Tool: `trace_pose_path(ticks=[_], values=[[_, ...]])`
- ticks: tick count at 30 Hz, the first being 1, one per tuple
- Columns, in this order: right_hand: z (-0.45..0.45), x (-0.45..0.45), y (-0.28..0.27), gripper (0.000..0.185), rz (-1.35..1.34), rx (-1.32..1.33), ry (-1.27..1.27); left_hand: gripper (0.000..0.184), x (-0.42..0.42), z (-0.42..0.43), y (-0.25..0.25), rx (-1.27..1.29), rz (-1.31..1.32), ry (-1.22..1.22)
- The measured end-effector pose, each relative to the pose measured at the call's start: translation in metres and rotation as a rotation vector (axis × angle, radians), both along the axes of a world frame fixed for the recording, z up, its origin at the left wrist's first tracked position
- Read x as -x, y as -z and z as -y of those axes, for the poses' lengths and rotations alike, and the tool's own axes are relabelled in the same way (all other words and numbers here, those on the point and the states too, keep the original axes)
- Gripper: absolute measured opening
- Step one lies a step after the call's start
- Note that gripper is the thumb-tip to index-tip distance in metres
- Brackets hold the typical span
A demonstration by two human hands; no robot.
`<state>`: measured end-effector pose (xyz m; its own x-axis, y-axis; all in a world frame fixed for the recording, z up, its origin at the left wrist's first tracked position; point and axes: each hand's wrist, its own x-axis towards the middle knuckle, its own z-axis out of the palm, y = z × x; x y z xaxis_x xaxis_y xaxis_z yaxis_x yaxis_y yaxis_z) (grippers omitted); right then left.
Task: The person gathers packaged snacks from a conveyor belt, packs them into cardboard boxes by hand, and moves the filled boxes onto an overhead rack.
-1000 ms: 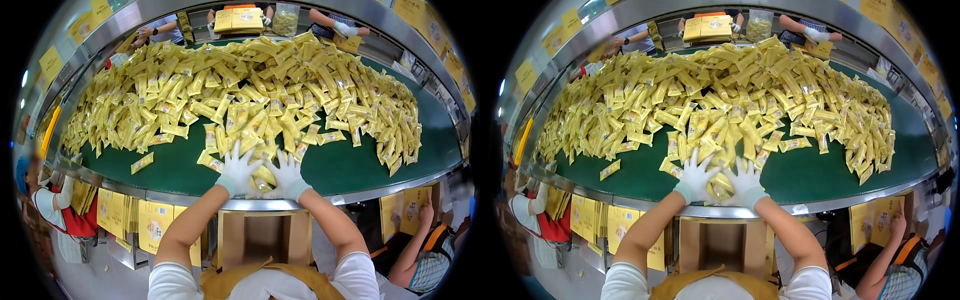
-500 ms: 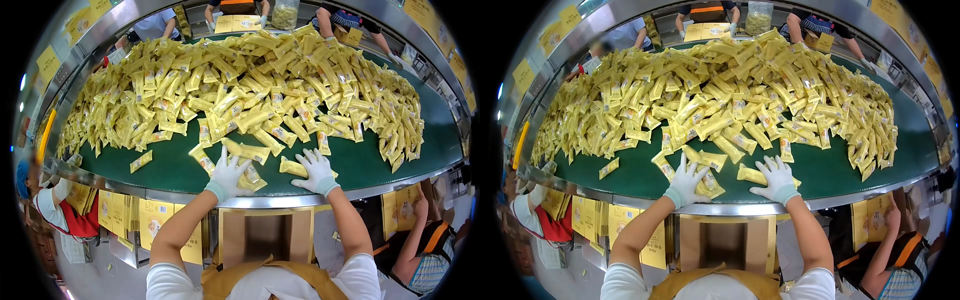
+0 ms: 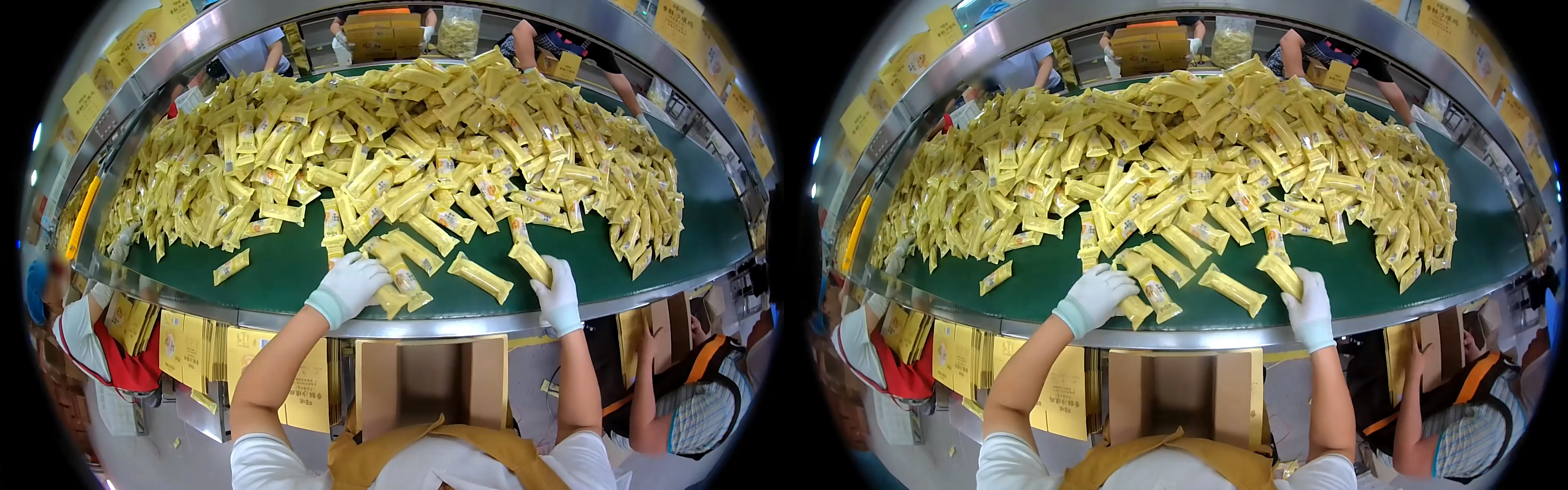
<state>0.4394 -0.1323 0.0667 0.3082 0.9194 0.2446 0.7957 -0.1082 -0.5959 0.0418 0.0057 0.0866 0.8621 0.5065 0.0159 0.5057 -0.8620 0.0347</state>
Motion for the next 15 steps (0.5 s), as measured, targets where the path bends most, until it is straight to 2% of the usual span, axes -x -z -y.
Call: trace_pose_path(ticks=[3, 6, 7, 8, 11, 12, 15], values=[[-0.019, 0.033, -0.015, 0.048, -0.116, 0.04, -0.128, 0.045, -0.029, -0.003, -0.005, 0.098, -0.036, 0.152], [-0.047, 0.057, 0.023, 0.047, 0.116, 0.311, -0.272, 0.048, -0.047, -0.017, 0.036, 0.046, -0.057, 0.262], [-0.053, 0.064, 0.027, 0.043, 0.266, 0.329, -0.276, 0.049, -0.049, -0.021, 0.044, 0.032, -0.066, 0.295], [-0.057, 0.065, 0.027, 0.042, 0.299, 0.382, -0.281, 0.044, -0.046, -0.027, 0.05, 0.088, -0.039, 0.301], [-0.065, 0.057, 0.015, 0.041, 0.313, 0.538, -0.324, 0.038, -0.045, -0.013, 0.031, 0.228, -0.316, 0.12], [-0.066, 0.05, 0.006, 0.042, 0.321, 0.564, -0.348, 0.032, -0.035, -0.005, 0.029, 0.349, -0.244, 0.035], [-0.071, 0.056, -0.036, 0.046, 0.151, 0.377, -0.285, 0.037, -0.022, 0.01, -0.016, 0.642, -0.096, -0.262]])
